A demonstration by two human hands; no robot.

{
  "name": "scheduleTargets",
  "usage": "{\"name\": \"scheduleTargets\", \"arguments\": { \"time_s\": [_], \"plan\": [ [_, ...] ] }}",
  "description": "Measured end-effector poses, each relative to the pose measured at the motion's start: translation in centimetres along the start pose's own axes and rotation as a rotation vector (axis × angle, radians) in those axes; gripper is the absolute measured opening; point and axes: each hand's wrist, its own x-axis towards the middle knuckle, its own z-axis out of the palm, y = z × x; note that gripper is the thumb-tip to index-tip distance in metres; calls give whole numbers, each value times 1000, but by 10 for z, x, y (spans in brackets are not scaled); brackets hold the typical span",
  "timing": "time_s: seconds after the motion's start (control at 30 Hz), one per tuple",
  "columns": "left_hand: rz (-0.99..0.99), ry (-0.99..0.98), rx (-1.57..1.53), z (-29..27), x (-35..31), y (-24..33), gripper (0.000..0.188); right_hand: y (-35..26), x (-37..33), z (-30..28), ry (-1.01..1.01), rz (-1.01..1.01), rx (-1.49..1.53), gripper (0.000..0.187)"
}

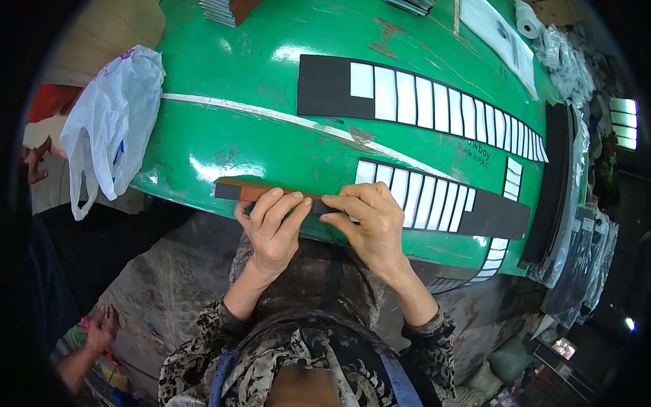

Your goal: Applying adhesive labels to wooden furniture components on a production line.

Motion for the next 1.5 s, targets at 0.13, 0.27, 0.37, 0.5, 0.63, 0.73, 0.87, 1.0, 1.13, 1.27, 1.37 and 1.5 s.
{"name": "scheduleTargets", "arguments": {
  "time_s": [0.13, 0.27, 0.37, 0.5, 0.63, 0.73, 0.87, 1.0, 1.13, 1.27, 1.37, 1.5],
  "plan": [
    [23, -36, 26, -2, 5, 1, 24, -1, -3, -4, 51, 12, 25, 54],
    [32, -81, 41, -3, 10, 1, 29, 7, -22, -6, 121, 124, 57, 57],
    [34, -83, 60, -4, 14, 3, 32, 7, -30, -3, 160, 129, 37, 52],
    [65, -111, 117, -5, 17, 4, 36, 7, -33, 8, 234, 85, 38, 50],
    [95, -145, 171, -8, 19, 3, 36, -4, -29, 12, 230, -21, -126, 48],
    [122, -137, 184, -10, 17, 4, 35, -5, -32, 20, 236, -39, -226, 46],
    [145, -117, 200, -8, 15, 6, 29, -5, -32, 18, 280, -132, -362, 42],
    [144, -121, 220, -9, 15, 7, 31, -13, -29, 9, 242, -113, -270, 38],
    [160, -163, 185, -17, 19, 8, 31, -20, -30, 14, 255, -163, -254, 41],
    [206, -219, 40, -37, 27, 1, 32, -10, -32, 19, 215, -217, -226, 42],
    [217, -91, -14, -63, 24, -12, 35, -11, -29, 21, 222, -214, -209, 42],
    [-325, -13, -92, -74, 45, -22, 38, -12, -23, 21, 228, -191, -137, 42]
  ]
}}
